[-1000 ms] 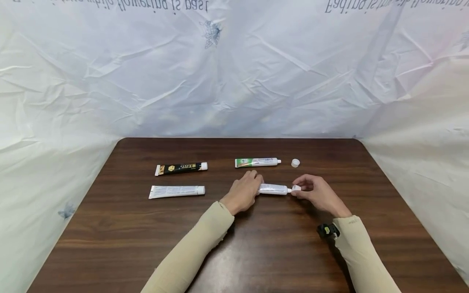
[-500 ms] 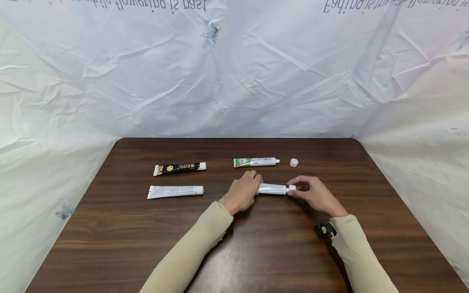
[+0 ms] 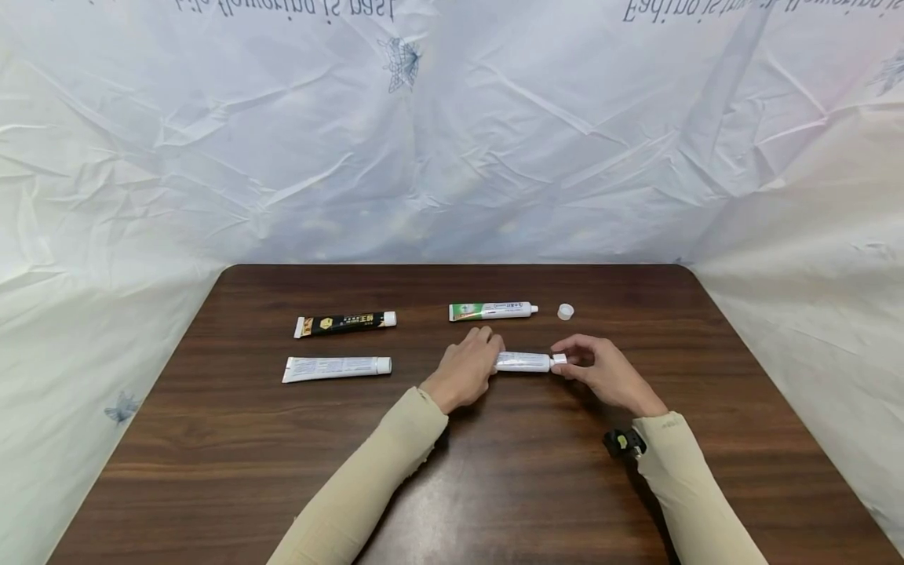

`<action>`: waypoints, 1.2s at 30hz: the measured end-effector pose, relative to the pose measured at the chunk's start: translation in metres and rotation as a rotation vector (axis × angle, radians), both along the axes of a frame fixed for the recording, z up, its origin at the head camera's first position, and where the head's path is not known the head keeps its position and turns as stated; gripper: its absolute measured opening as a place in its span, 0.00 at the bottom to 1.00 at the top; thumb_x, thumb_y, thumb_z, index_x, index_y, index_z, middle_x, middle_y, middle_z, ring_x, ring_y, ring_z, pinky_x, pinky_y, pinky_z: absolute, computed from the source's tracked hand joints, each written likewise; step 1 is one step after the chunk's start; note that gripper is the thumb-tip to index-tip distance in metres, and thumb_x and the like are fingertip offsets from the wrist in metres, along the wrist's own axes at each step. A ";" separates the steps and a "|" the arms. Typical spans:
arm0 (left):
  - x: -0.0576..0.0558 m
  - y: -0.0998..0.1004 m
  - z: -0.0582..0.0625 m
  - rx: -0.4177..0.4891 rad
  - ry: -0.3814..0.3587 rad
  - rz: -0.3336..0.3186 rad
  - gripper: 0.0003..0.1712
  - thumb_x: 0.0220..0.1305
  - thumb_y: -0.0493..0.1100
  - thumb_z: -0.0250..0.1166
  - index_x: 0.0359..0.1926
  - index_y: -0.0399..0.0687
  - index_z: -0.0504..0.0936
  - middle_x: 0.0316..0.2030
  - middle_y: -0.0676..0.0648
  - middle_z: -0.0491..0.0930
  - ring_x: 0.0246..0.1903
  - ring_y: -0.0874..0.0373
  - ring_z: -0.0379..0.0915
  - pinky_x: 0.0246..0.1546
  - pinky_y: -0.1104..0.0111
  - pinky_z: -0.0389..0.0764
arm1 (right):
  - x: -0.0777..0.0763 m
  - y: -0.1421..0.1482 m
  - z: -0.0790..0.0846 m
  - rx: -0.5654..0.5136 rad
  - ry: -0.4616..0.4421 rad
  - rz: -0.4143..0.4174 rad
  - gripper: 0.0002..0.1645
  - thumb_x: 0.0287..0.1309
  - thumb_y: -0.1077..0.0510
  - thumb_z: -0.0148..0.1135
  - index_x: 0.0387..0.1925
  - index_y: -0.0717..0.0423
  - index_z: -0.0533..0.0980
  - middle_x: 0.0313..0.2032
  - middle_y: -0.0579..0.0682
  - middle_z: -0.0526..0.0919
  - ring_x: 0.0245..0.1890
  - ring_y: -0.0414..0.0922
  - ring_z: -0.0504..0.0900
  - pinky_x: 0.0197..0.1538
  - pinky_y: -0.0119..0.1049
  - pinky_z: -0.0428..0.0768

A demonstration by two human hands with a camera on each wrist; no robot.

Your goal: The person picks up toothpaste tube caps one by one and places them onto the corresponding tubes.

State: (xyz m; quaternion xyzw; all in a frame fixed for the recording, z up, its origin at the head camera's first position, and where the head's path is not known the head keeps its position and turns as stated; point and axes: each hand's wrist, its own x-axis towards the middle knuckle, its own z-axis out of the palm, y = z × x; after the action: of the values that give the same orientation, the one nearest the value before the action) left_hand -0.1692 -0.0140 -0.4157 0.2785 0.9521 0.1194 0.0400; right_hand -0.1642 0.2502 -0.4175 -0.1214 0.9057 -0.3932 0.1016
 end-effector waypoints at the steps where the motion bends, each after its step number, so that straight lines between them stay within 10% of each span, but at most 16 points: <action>1: 0.000 0.000 0.000 0.000 0.000 0.000 0.14 0.74 0.41 0.61 0.58 0.49 0.77 0.54 0.48 0.77 0.56 0.53 0.73 0.36 0.61 0.81 | 0.000 0.000 0.000 -0.006 -0.005 0.001 0.15 0.64 0.54 0.70 0.51 0.51 0.82 0.39 0.52 0.87 0.35 0.44 0.83 0.36 0.34 0.81; 36: 0.000 0.001 -0.001 0.003 -0.004 0.006 0.13 0.74 0.40 0.61 0.56 0.48 0.77 0.52 0.48 0.76 0.55 0.53 0.73 0.35 0.60 0.81 | -0.001 -0.001 -0.002 -0.125 -0.091 0.048 0.14 0.69 0.59 0.64 0.53 0.61 0.79 0.41 0.58 0.87 0.40 0.46 0.87 0.40 0.37 0.86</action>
State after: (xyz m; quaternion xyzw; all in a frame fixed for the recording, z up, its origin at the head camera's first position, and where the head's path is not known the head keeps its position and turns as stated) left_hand -0.1691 -0.0128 -0.4170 0.2757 0.9526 0.1216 0.0411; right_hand -0.1654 0.2488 -0.4195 -0.1311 0.8708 -0.4513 0.1444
